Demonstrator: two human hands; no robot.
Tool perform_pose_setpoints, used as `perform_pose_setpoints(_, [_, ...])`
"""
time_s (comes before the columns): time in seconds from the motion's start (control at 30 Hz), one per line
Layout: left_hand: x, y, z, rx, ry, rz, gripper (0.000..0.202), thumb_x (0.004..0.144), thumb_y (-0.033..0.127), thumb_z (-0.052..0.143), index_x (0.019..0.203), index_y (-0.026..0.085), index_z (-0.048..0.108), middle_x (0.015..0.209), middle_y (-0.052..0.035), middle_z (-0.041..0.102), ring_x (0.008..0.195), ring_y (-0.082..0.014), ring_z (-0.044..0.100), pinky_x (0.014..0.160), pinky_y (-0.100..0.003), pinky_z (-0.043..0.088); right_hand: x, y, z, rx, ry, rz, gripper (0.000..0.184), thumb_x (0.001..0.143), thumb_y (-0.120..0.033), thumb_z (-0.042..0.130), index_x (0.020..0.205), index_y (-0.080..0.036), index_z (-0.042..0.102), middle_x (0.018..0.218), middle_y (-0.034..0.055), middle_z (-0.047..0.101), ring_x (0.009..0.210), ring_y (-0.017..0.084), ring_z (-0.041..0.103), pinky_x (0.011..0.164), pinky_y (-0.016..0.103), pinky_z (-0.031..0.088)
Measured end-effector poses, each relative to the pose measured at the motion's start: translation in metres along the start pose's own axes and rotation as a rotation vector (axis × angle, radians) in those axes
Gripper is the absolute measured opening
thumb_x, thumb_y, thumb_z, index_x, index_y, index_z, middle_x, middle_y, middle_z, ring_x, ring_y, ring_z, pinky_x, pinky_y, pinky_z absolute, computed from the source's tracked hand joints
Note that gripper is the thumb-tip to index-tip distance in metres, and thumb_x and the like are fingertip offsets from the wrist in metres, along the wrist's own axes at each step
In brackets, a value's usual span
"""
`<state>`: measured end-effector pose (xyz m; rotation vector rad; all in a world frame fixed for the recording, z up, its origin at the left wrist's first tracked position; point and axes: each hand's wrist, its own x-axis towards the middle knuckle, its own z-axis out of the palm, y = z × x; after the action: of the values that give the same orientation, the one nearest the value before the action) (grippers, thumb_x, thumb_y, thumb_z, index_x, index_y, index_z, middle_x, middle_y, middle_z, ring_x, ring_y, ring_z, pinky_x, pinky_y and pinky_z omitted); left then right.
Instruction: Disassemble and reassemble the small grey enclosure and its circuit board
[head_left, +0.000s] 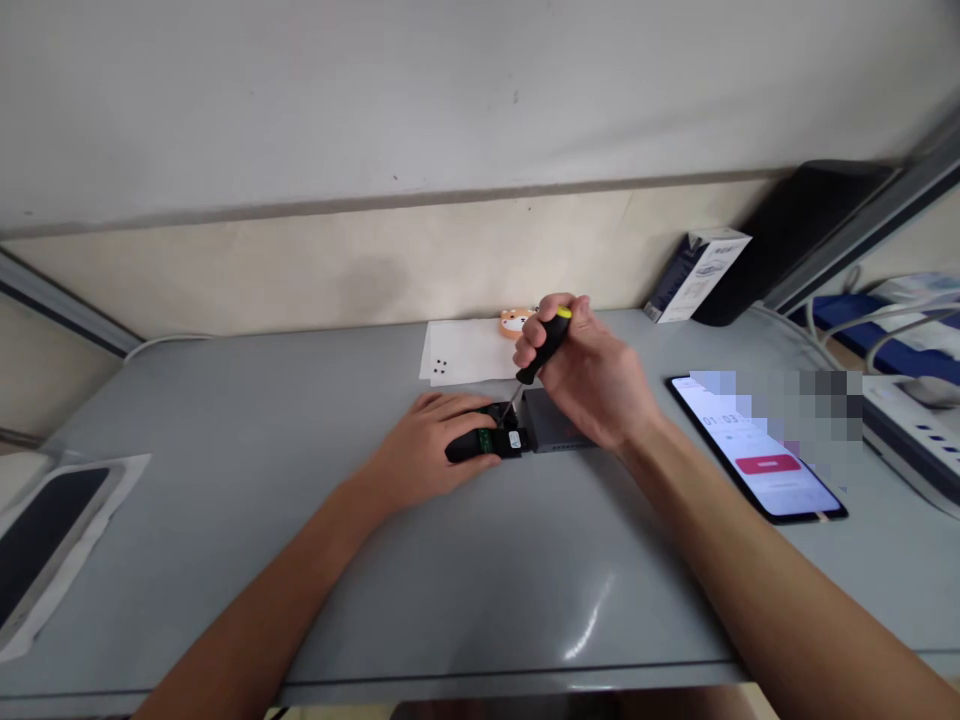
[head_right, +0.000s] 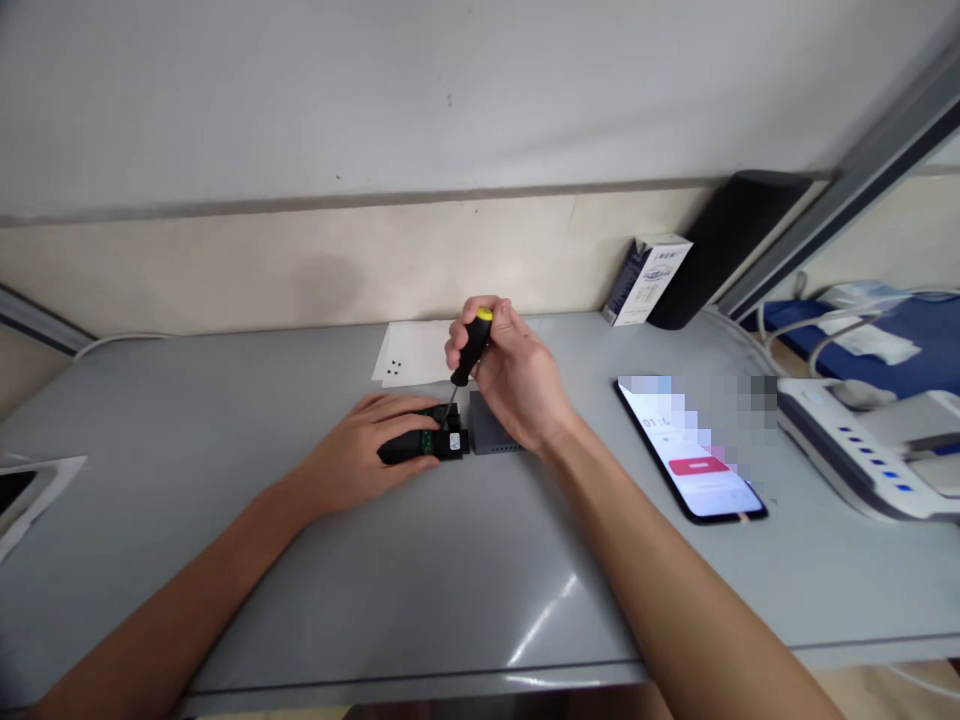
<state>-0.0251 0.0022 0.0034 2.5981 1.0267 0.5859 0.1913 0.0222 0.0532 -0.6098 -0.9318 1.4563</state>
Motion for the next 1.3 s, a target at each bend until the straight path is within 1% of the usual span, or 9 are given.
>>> perform_pose_setpoints(0.13, [0.0000,0.0001,-0.0007,0.004,0.003,-0.002,0.027,0.099,0.040,0.073,0.123,0.027,0.074,0.141,-0.0068,0.071,0.129,-0.0286,0.067,0.117,-0.049,0.047,-0.0017,0.0001,0.0041,0.020,0.024,0.000,0.041,0.099,-0.064,0.057,0.082,-0.027,0.054,0.070,-0.0018,0.044,0.063,0.016,0.044,0.065,0.032,0.049])
perform_pose_setpoints(0.23, [0.0001,0.0004,-0.0007,0.004,0.002,-0.002,0.027,0.099,0.039,0.073,0.123,0.027,0.074,0.141,-0.0064,0.071,0.130,-0.0286,0.067,0.117,-0.049,0.046,-0.0029,0.0011,0.0048,0.031,0.046,-0.008,0.040,0.096,-0.060,0.065,0.080,-0.027,0.049,0.069,-0.0030,0.041,0.061,0.015,0.042,0.064,0.031,0.047])
perform_pose_setpoints(0.33, [0.0003,0.0004,-0.0001,0.002,0.003,0.006,0.027,0.099,0.040,0.072,0.122,0.027,0.075,0.141,-0.0062,0.071,0.131,-0.0286,0.066,0.118,-0.049,0.045,-0.0026,0.0022,0.0021,0.040,0.020,-0.013,0.036,0.094,-0.052,0.072,0.081,-0.026,0.051,0.076,-0.0014,0.050,0.068,0.014,0.050,0.068,0.030,0.049])
perform_pose_setpoints(0.43, [0.0003,0.0000,0.0007,0.000,0.006,0.001,0.027,0.099,0.040,0.072,0.122,0.026,0.075,0.141,-0.0066,0.071,0.130,-0.0281,0.067,0.117,-0.048,0.046,-0.0018,0.0037,0.0004,0.038,-0.032,0.027,0.032,0.096,-0.055,0.067,0.086,-0.026,0.057,0.081,0.0001,0.056,0.072,0.015,0.055,0.069,0.031,0.051])
perform_pose_setpoints(0.6, [0.0000,-0.0001,0.0010,-0.011,-0.003,-0.022,0.027,0.099,0.043,0.071,0.122,0.028,0.075,0.142,-0.0049,0.071,0.132,-0.0277,0.066,0.119,-0.049,0.045,-0.0022,0.0071,0.0032,0.069,0.002,0.004,0.040,0.094,-0.065,0.065,0.086,-0.027,0.054,0.070,-0.0032,0.045,0.059,0.013,0.042,0.059,0.029,0.045])
perform_pose_setpoints(0.77, [-0.0002,-0.0005,0.0009,-0.002,-0.002,-0.005,0.027,0.100,0.043,0.071,0.122,0.027,0.074,0.141,-0.0055,0.071,0.130,-0.0277,0.066,0.117,-0.048,0.046,-0.0023,0.0061,0.0032,0.088,0.053,0.009,0.042,0.090,-0.055,0.077,0.081,-0.026,0.047,0.071,-0.0038,0.046,0.061,0.012,0.045,0.059,0.027,0.045])
perform_pose_setpoints(0.9, [-0.0001,0.0001,0.0001,0.042,0.009,0.016,0.026,0.100,0.041,0.071,0.121,0.026,0.074,0.140,-0.0055,0.072,0.130,-0.0263,0.067,0.116,-0.046,0.044,-0.0008,0.0041,0.0020,0.060,0.031,0.049,0.041,0.095,-0.063,0.066,0.084,-0.026,0.053,0.075,-0.0016,0.053,0.069,0.014,0.054,0.065,0.028,0.049])
perform_pose_setpoints(1.07, [0.0013,0.0022,-0.0001,0.053,0.017,0.019,0.024,0.099,0.040,0.072,0.118,0.025,0.074,0.139,-0.0057,0.072,0.128,-0.0255,0.068,0.115,-0.044,0.044,-0.0009,0.0062,0.0038,0.082,0.026,0.013,0.047,0.098,-0.069,0.055,0.081,-0.026,0.054,0.068,-0.0034,0.040,0.057,0.012,0.038,0.057,0.028,0.043])
perform_pose_setpoints(1.3, [0.0011,0.0016,0.0000,0.001,0.003,-0.011,0.023,0.099,0.039,0.072,0.118,0.025,0.071,0.140,-0.0052,0.072,0.130,-0.0263,0.067,0.116,-0.046,0.044,-0.0026,0.0067,0.0086,0.046,0.054,-0.024,0.051,0.097,-0.073,0.053,0.079,-0.026,0.051,0.067,-0.0037,0.037,0.056,0.012,0.034,0.055,0.027,0.041])
